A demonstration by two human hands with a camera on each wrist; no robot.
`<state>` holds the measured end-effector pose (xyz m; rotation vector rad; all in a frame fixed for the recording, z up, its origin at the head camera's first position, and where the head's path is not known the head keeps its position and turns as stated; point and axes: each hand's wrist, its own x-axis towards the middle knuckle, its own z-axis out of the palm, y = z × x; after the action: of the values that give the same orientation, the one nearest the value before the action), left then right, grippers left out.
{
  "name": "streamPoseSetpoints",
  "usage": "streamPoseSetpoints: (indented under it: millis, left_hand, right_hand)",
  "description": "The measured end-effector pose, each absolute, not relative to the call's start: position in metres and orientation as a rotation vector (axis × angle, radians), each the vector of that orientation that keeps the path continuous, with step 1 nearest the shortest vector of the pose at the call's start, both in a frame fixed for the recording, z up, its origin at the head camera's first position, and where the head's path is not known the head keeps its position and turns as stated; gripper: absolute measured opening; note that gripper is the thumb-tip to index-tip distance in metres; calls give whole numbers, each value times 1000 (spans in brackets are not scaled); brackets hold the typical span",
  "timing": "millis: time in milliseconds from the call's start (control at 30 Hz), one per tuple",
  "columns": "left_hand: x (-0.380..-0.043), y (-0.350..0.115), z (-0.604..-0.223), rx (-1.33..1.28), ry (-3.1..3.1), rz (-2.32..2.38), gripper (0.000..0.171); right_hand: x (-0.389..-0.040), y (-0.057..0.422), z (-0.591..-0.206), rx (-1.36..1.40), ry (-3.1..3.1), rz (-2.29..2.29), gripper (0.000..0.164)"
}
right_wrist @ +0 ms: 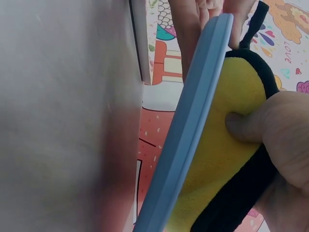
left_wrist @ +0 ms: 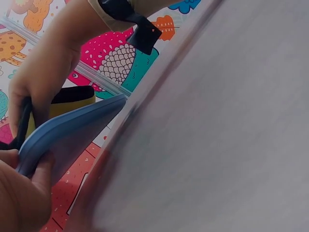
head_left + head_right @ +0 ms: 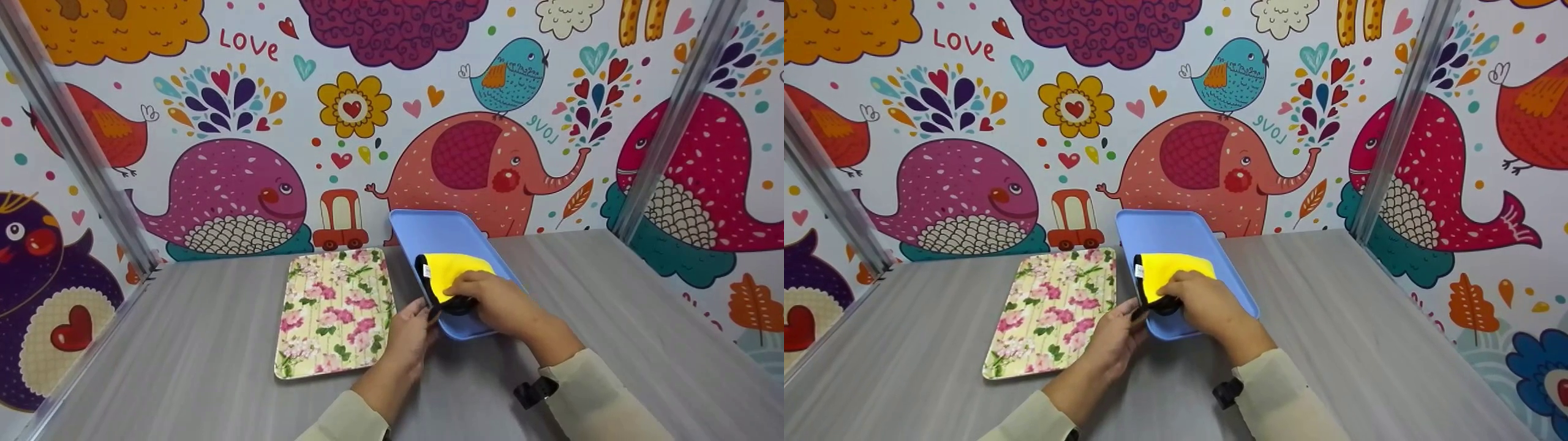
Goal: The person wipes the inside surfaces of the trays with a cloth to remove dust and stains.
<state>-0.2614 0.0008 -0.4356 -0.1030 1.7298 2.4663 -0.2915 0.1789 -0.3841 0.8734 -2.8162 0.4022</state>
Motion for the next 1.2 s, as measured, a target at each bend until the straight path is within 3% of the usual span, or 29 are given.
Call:
streamPoseSetpoints:
  millis: [1200]
  left_hand:
    - [-262,1,-433,-105,1706,2481,52]
  right_hand:
    - [-313,209,-392,578,-2930,479,49]
